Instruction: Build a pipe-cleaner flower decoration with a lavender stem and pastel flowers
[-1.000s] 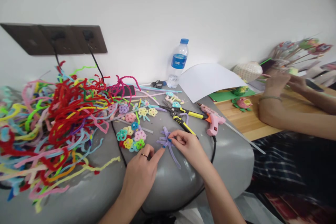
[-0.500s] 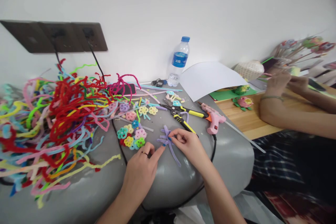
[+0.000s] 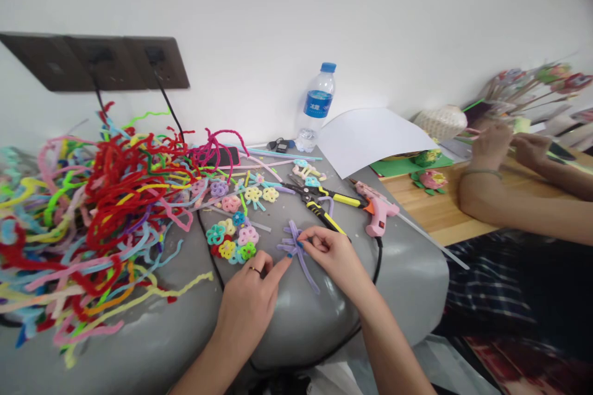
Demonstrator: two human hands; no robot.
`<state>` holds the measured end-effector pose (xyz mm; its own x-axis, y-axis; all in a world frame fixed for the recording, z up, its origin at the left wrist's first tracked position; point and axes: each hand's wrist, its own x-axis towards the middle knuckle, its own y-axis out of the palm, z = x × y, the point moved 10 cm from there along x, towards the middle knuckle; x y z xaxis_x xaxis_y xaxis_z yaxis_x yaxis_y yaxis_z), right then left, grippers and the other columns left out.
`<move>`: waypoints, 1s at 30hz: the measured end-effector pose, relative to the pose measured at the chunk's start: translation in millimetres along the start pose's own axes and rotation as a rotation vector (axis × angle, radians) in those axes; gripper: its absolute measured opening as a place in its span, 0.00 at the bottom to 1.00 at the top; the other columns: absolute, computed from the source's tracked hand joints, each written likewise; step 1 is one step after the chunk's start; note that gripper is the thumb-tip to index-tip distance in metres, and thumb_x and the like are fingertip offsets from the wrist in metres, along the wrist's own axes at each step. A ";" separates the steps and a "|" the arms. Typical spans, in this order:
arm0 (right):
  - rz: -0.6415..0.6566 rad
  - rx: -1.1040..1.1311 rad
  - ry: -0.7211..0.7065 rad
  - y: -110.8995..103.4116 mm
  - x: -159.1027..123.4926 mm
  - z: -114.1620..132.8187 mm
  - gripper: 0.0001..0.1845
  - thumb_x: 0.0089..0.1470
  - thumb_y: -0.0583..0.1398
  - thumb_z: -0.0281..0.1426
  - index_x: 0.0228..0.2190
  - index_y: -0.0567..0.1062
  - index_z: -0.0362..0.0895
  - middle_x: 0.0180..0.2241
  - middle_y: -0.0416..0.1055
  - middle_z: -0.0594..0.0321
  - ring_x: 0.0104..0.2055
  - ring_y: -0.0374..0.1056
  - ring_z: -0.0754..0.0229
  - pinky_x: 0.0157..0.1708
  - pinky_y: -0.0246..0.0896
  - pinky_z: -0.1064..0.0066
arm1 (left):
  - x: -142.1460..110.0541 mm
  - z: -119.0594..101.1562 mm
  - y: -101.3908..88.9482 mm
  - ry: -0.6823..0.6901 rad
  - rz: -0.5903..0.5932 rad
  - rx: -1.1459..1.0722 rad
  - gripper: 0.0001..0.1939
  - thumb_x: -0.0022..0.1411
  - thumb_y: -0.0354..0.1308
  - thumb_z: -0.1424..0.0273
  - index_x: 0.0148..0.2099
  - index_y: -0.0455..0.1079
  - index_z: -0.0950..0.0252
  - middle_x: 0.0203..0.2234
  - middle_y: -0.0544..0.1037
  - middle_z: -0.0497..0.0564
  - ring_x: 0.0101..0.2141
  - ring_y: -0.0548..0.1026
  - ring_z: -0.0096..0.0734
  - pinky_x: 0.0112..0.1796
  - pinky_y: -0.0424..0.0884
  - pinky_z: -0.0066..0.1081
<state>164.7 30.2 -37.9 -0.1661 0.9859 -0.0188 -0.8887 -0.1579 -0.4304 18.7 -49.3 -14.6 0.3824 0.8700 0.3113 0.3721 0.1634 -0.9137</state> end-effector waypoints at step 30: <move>0.001 0.000 -0.002 0.1 0.7 -0.7 0.13 0.52 0.62 0.40 0.30 0.79 0.42 0.18 0.47 0.75 0.21 0.45 0.65 0.24 0.41 0.71 | -0.6 0.9 -0.5 -0.005 -0.007 -0.013 0.26 0.64 0.51 0.83 0.59 0.71 0.57 0.36 0.72 0.48 0.32 0.76 0.31 0.32 0.71 0.28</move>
<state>164.7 30.9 -38.5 -0.1680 0.9856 -0.0178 -0.8885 -0.1592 -0.4303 17.6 -49.5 -14.6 0.3753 0.8711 0.3167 0.3862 0.1636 -0.9078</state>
